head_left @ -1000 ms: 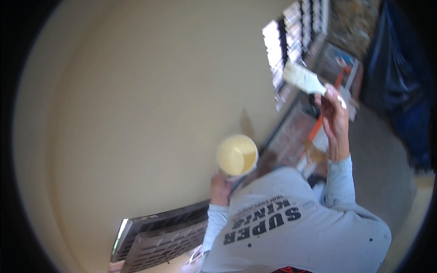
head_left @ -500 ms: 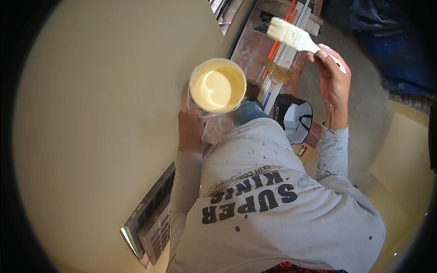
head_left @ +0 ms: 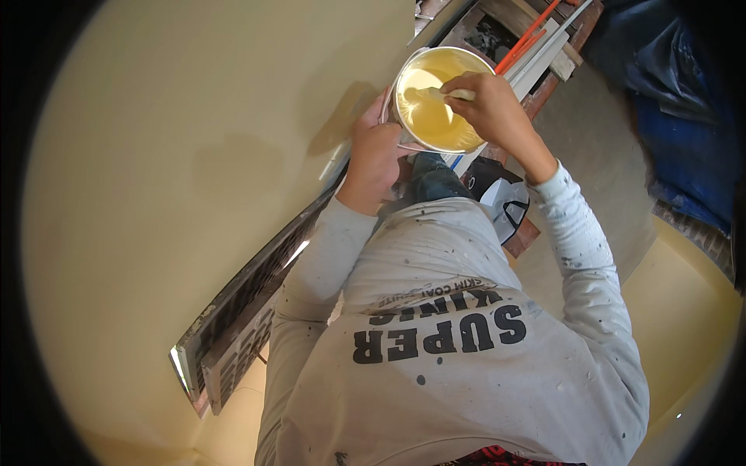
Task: The person paints the ceiling using a paintbrush and a small container of yellow paint. They repeatedly dip the brush into the container and apply paint to the ceiling in long strokes, working along the edge near a window.
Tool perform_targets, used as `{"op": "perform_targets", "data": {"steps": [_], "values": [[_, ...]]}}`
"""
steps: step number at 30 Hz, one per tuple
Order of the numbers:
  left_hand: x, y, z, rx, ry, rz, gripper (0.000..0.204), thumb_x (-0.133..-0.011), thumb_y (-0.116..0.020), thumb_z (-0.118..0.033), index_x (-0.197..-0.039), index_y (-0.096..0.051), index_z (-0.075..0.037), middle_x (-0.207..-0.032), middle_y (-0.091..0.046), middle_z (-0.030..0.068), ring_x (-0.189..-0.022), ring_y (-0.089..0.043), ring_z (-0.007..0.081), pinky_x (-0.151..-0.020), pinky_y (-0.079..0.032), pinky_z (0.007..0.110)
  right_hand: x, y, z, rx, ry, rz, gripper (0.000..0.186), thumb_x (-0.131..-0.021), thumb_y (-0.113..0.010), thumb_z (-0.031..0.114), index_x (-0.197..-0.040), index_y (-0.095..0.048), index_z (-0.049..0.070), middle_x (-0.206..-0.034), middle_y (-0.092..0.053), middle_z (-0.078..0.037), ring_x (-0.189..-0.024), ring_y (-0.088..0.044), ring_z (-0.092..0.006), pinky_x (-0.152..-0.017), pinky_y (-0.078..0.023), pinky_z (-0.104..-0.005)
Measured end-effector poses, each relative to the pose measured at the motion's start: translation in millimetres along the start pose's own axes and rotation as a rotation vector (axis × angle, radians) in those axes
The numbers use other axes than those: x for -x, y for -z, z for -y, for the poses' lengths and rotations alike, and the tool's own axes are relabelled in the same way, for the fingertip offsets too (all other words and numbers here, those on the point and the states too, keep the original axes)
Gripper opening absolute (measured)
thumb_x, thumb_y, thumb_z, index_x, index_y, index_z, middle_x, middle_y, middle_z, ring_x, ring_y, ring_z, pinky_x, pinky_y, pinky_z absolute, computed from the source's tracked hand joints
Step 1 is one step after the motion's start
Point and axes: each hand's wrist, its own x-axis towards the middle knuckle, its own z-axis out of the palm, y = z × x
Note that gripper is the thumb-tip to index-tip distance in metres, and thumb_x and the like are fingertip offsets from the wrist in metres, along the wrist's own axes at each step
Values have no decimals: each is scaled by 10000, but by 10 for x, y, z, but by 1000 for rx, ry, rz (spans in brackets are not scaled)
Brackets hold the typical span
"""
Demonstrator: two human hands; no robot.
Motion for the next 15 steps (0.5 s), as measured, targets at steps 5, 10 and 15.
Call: {"op": "perform_targets", "data": {"steps": [5,10,15], "values": [[36,-37,-10,-4,11,-81,826,-818,-381,130,-1637,-366,29,-1641,-453,154,-1378,-611,364,-981,-647,568,-313,-259,-68,238,-6,171,237,-876,-772,157,-1081,-826,52,-917,-764,-225,-885,-748,-392,-819,-574,-497],[86,-18,-89,21,14,-126,837,-819,-382,122,-1650,-341,27,-1647,-449,148,-1380,-607,370,-987,-636,577,-410,-383,-92,228,-15,163,222,-889,-766,142,-1079,-828,45,-904,-780,-202,-857,-766,-353,-816,-593,-451],[116,39,-105,44,10,-164,822,-826,-381,127,-1640,-373,11,-1613,-495,138,-1347,-636,346,-980,-647,549,-212,-73,294,-587,-343,3,282,-921,-807,141,-1077,-784,-92,-932,-801,-175,-781,-797,-198,-742,-620,-301]]}}
